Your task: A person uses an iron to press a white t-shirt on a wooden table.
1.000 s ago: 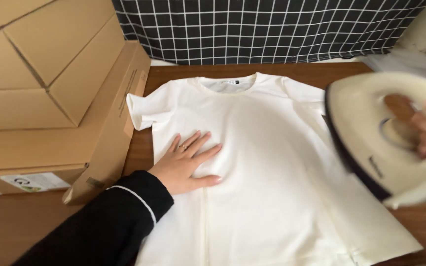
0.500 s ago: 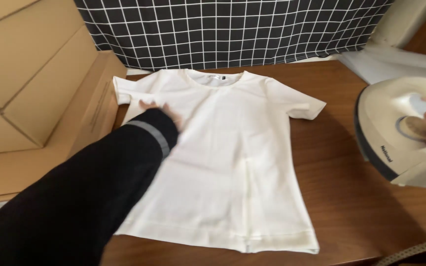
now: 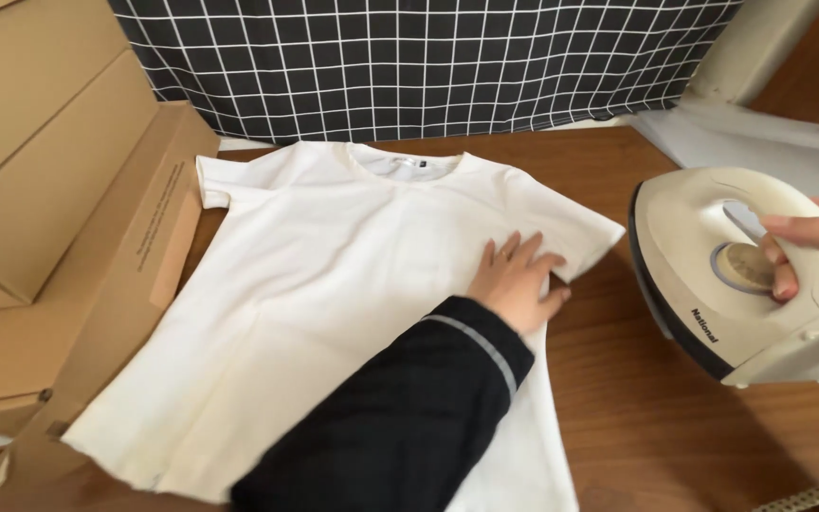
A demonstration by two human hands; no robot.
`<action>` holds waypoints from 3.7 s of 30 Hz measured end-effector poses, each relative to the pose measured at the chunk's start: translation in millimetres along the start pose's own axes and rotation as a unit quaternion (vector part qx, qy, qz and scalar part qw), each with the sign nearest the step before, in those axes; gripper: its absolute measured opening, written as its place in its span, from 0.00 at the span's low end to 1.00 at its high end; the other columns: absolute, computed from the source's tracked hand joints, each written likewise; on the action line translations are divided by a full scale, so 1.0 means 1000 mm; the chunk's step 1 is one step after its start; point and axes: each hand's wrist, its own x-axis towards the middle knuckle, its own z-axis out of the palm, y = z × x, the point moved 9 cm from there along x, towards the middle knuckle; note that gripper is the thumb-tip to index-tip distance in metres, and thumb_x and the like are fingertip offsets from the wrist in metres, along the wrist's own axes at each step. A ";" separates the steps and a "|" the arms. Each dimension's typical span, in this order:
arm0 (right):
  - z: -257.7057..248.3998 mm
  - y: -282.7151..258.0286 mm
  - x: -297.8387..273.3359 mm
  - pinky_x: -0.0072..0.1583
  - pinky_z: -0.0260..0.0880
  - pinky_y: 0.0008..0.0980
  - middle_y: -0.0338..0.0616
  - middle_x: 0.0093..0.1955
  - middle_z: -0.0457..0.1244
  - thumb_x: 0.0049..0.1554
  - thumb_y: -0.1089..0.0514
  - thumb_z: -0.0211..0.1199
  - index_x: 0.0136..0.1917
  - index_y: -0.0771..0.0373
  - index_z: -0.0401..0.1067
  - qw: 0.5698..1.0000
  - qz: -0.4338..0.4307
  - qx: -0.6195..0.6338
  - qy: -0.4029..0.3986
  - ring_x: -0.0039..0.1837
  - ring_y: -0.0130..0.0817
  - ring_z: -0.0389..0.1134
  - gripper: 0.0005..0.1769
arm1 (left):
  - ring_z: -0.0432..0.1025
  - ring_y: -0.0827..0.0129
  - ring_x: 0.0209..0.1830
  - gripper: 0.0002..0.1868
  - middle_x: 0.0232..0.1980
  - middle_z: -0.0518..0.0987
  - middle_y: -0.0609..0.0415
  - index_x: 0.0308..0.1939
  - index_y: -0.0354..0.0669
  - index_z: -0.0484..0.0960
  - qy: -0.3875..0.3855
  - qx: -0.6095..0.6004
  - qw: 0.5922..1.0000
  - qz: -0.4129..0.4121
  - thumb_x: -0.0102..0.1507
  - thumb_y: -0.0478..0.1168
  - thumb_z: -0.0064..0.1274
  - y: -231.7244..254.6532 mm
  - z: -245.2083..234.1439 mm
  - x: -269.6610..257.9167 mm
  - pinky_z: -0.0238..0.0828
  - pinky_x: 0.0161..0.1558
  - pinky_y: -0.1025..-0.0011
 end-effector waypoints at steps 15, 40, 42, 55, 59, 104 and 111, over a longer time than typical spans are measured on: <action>0.157 -0.113 -0.043 0.48 0.65 0.42 0.62 0.31 0.69 0.68 0.53 0.69 0.45 0.72 0.78 0.980 0.111 -0.155 -0.057 0.37 0.47 0.67 0.18 | 0.73 0.52 0.55 0.18 0.53 0.80 0.46 0.51 0.37 0.81 0.208 -0.028 0.966 0.149 0.64 0.47 0.56 0.059 -0.049 -0.074 0.71 0.55 0.57; 0.075 -0.063 -0.026 0.29 0.67 0.51 0.61 0.28 0.70 0.66 0.46 0.75 0.39 0.68 0.79 0.961 0.118 -0.223 0.110 0.31 0.47 0.64 0.24 | 0.71 0.49 0.73 0.16 0.66 0.80 0.46 0.50 0.42 0.84 0.182 -0.021 0.978 0.102 0.64 0.48 0.55 0.045 -0.026 -0.069 0.62 0.68 0.42; 0.084 -0.082 -0.037 0.33 0.66 0.47 0.59 0.28 0.69 0.66 0.45 0.74 0.41 0.65 0.81 0.962 0.107 -0.227 0.104 0.33 0.44 0.64 0.21 | 0.70 0.48 0.72 0.16 0.64 0.78 0.43 0.47 0.42 0.85 0.189 -0.013 0.976 0.104 0.64 0.49 0.55 0.046 -0.032 -0.070 0.63 0.67 0.44; 0.178 -0.131 -0.043 0.40 0.72 0.50 0.57 0.36 0.68 0.65 0.48 0.70 0.70 0.59 0.79 0.972 0.160 -0.170 0.004 0.39 0.46 0.71 0.24 | 0.72 0.47 0.42 0.15 0.45 0.74 0.43 0.39 0.38 0.83 0.228 0.015 0.969 0.094 0.62 0.47 0.58 0.045 -0.052 -0.077 0.68 0.47 0.53; 0.183 -0.134 -0.041 0.45 0.65 0.40 0.57 0.31 0.69 0.65 0.44 0.69 0.64 0.55 0.84 0.965 0.144 -0.221 -0.006 0.41 0.40 0.69 0.20 | 0.71 0.50 0.40 0.14 0.43 0.74 0.46 0.39 0.38 0.82 0.225 0.016 0.970 0.093 0.63 0.47 0.57 0.042 -0.050 -0.075 0.70 0.47 0.57; 0.156 -0.094 -0.038 0.52 0.73 0.43 0.55 0.28 0.75 0.59 0.43 0.66 0.49 0.60 0.84 0.954 0.124 -0.270 -0.029 0.46 0.46 0.76 0.19 | 0.70 0.48 0.62 0.28 0.53 0.70 0.49 0.65 0.42 0.80 0.064 0.020 0.995 0.080 0.67 0.52 0.46 0.031 -0.024 -0.062 0.66 0.67 0.48; 0.157 -0.076 0.023 0.66 0.72 0.50 0.49 0.57 0.75 0.51 0.28 0.72 0.61 0.44 0.84 0.948 0.091 -0.305 0.034 0.67 0.51 0.72 0.31 | 0.68 0.46 0.63 0.31 0.54 0.71 0.48 0.68 0.39 0.81 0.057 0.033 0.994 0.088 0.66 0.52 0.46 0.034 -0.027 -0.063 0.66 0.67 0.47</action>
